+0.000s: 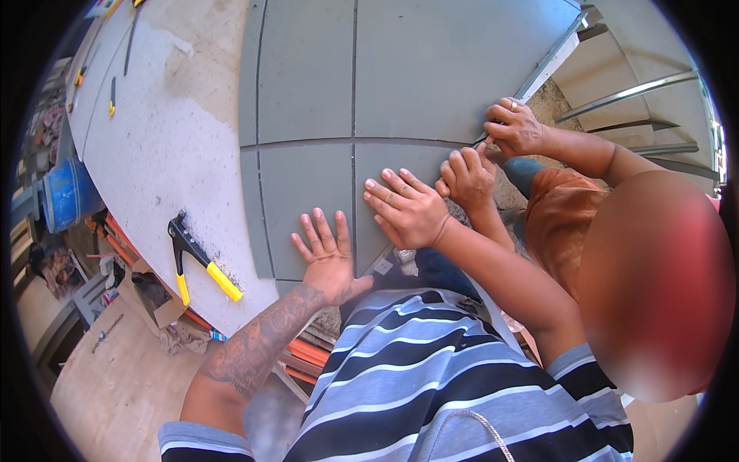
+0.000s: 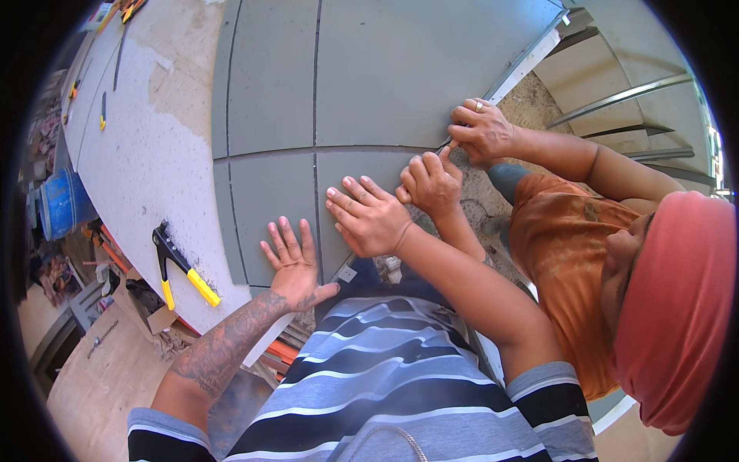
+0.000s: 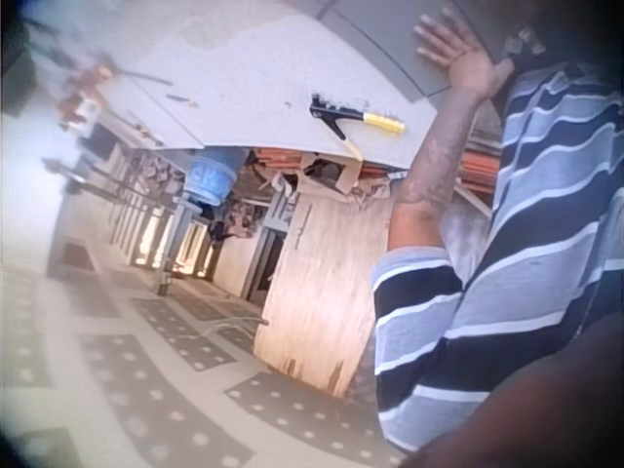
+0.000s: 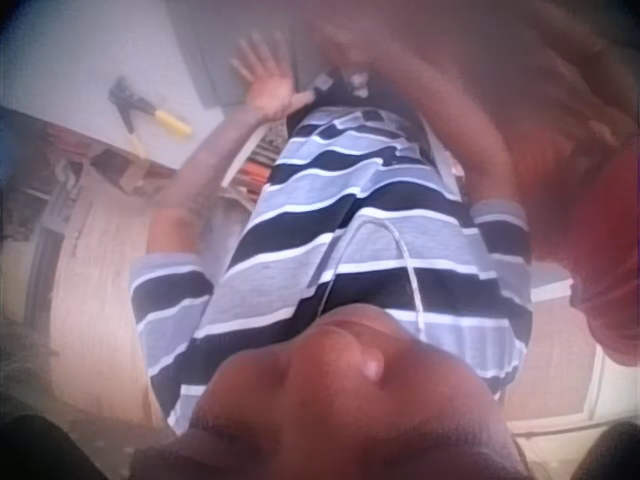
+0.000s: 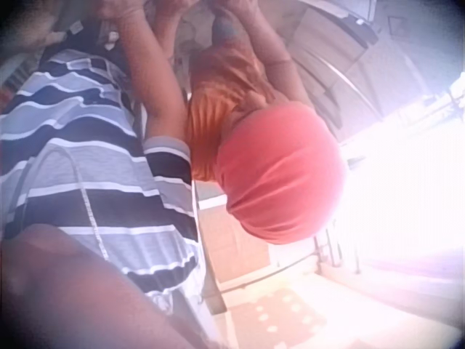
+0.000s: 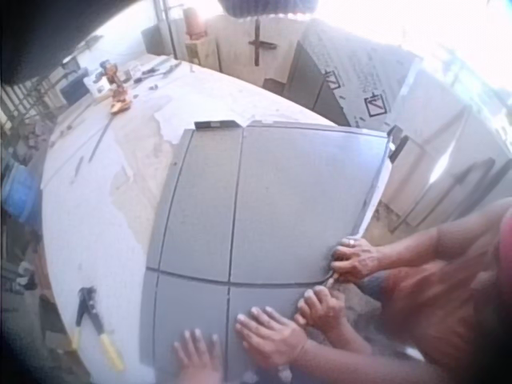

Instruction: The person uses a handheld electric router to cut a curved edge on a large gray panel while a coworker holds it steady. After cutting, the person and coworker align and press together multiple cut panel sections on a workbench.

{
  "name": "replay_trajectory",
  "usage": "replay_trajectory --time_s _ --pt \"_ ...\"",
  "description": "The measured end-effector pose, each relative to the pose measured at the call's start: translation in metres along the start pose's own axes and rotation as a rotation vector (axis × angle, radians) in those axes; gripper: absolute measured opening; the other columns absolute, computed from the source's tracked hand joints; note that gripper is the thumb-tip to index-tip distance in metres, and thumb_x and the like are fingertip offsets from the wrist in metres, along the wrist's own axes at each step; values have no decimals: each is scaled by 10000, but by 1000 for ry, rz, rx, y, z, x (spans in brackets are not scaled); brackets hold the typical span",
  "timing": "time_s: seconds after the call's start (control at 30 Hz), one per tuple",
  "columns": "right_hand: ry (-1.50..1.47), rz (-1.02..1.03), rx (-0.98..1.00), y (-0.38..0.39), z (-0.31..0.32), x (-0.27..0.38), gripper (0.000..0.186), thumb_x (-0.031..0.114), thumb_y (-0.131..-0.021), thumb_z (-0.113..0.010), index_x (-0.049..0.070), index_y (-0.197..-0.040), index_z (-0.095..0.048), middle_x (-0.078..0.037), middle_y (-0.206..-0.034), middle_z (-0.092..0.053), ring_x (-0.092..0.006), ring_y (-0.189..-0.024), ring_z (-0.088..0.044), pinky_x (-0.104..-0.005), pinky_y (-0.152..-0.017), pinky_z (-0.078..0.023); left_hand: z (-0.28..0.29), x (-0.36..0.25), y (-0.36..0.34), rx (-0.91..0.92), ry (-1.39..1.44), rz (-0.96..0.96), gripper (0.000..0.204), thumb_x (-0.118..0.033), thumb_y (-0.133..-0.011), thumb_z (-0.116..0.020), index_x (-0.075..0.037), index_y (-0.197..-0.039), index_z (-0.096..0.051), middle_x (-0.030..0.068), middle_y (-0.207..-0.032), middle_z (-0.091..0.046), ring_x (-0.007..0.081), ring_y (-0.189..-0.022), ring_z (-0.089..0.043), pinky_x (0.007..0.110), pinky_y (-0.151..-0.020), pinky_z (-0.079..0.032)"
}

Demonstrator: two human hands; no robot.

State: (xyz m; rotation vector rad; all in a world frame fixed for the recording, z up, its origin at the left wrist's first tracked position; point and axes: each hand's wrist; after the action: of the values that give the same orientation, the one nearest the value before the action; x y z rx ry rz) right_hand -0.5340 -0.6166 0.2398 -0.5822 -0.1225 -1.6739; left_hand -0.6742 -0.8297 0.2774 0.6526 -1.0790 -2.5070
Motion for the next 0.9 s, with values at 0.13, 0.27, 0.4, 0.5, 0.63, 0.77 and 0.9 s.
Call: replay_trajectory --time_s 0.13,0.27,0.4,0.5,0.63,0.77,0.9 --pt "8 9 -20 -1 -1 0 396 257 -904 -722 91 -1258 -787 -90 -1391 -733 -332 -1339 -662 -499 -1192 -466 4 -1 1 15 -6 6 1542 -617 -830 -816 -25 -1598 384 458 -1628 331 660 -1498 335 819 -1146 167" --pt "6 -1 -33 -1 -2 0 382 251 -903 -724 96 -1244 -795 -87 -1381 -738 -331 -1326 -672 -498 -1185 -475 3 0 -1 8 -3 -6 1525 -614 -837 -806 -21 -1605 370 457 -1627 334 661 -1497 335 825 -1140 166" --pt "13 1 -43 -3 -2 1 366 252 -905 -722 96 -1226 -802 -82 -1367 -746 -328 -1312 -681 -497 -1174 -486 6 -1 -2 42 -2 5 1509 -613 -844 -796 -14 -1611 357 457 -1628 332 664 -1496 334 828 -1138 165" --pt "9 -2 -57 -3 -3 1 350 253 -904 -725 90 -1204 -805 -83 -1358 -749 -330 -1294 -690 -501 -1158 -499 4 2 -1 13 13 -11 1487 -600 -854 -776 -24 -1609 368 451 -1634 330 666 -1493 336 838 -1132 161" --pt "0 8 -83 -4 -4 0 332 254 -899 -733 79 -1172 -805 -92 -1348 -750 -337 -1265 -702 -509 -1126 -520 5 1 -1 45 9 1 1466 -590 -864 -759 -30 -1607 375 448 -1635 331 667 -1491 340 844 -1127 161" --pt "0 1 -89 -4 -5 1 326 254 -895 -737 81 -1162 -807 -93 -1346 -751 -337 -1263 -703 -508 -1123 -522 5 2 -2 47 12 -3 1465 -586 -866 -759 -29 -1604 377 449 -1634 332 670 -1488 342 845 -1124 163" --pt "-16 -5 -106 -2 -6 1 314 249 -893 -737 83 -1151 -807 -91 -1343 -752 -333 -1257 -707 -505 -1121 -523 3 1 -1 41 31 -10 1460 -582 -872 -758 -34 -1603 381 445 -1635 336 665 -1487 348 841 -1127 165"
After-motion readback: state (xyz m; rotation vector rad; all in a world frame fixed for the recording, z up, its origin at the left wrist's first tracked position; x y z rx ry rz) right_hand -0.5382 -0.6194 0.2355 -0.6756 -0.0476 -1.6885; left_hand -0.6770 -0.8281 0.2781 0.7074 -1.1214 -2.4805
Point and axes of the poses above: each hand's wrist, its own y-axis away from the middle knuckle, its own z-axis out of the back of the hand, x = y × z
